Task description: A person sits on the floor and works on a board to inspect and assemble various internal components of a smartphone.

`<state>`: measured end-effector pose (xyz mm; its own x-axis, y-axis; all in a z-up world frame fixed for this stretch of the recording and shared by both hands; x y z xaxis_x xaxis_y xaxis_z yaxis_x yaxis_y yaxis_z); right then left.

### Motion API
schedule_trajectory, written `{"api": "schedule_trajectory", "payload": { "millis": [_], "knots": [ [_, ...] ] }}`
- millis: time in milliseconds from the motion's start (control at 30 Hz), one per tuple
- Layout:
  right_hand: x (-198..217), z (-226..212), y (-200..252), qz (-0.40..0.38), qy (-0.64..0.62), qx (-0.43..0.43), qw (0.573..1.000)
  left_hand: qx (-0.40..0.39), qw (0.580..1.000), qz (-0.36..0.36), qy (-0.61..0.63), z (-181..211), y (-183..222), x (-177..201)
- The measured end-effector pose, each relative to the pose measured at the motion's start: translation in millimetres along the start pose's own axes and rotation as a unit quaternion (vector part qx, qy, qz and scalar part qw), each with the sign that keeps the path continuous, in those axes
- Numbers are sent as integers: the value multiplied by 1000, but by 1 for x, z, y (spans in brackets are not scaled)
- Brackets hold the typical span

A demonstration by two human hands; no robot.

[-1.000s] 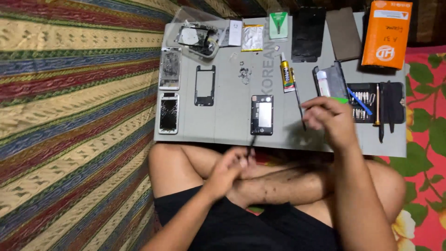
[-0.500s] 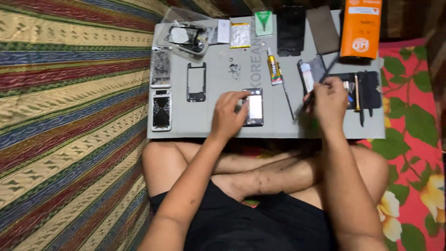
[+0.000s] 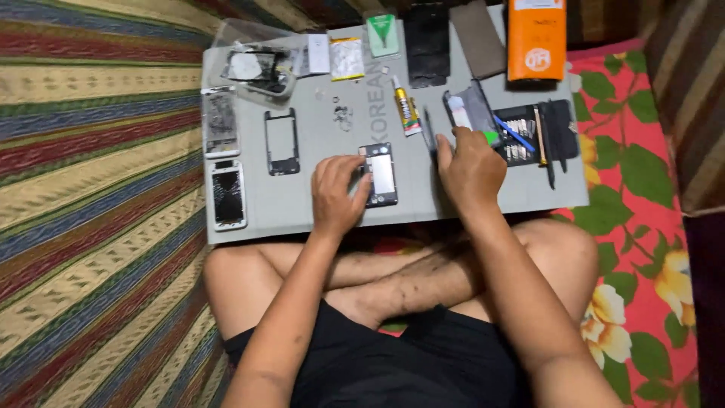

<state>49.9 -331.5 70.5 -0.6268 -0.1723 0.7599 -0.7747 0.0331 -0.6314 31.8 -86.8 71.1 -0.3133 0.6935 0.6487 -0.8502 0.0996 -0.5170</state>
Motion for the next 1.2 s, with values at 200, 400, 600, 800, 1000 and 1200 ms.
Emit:
{"api": "schedule_trajectory", "payload": {
  "millis": [200,400,600,800,1000,1200],
  "knots": [
    [11,98,-9,-42,78,-118,989,13,999,31,33,-14,6,-10],
    [33,184,2,22,46,-171,984,11,999,33,30,2,3,-1],
    [0,181,12,-188,15,-213,959,0,999,35,19,6,2,0],
    [-14,178,12,-159,62,-198,965,-7,998,41,38,8,2,3],
    [-35,202,21,-141,62,-202,967,4,999,39,34,9,1,6],
    [-45,212,19,-139,138,-154,968,19,999,33,24,9,1,8]
  ]
}}
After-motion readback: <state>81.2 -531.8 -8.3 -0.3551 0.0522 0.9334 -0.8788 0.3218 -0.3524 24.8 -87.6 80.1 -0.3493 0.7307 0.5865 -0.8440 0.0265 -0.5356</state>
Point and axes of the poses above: each hand's wrist, its own y-axis away from the middle knuckle, its own x-axis out of the back of the hand, z = x × y, the point moved 6 cm from there along -y, towards the middle knuckle, and after that the axes turned 5 degrees about x, right-handed, at the moved point
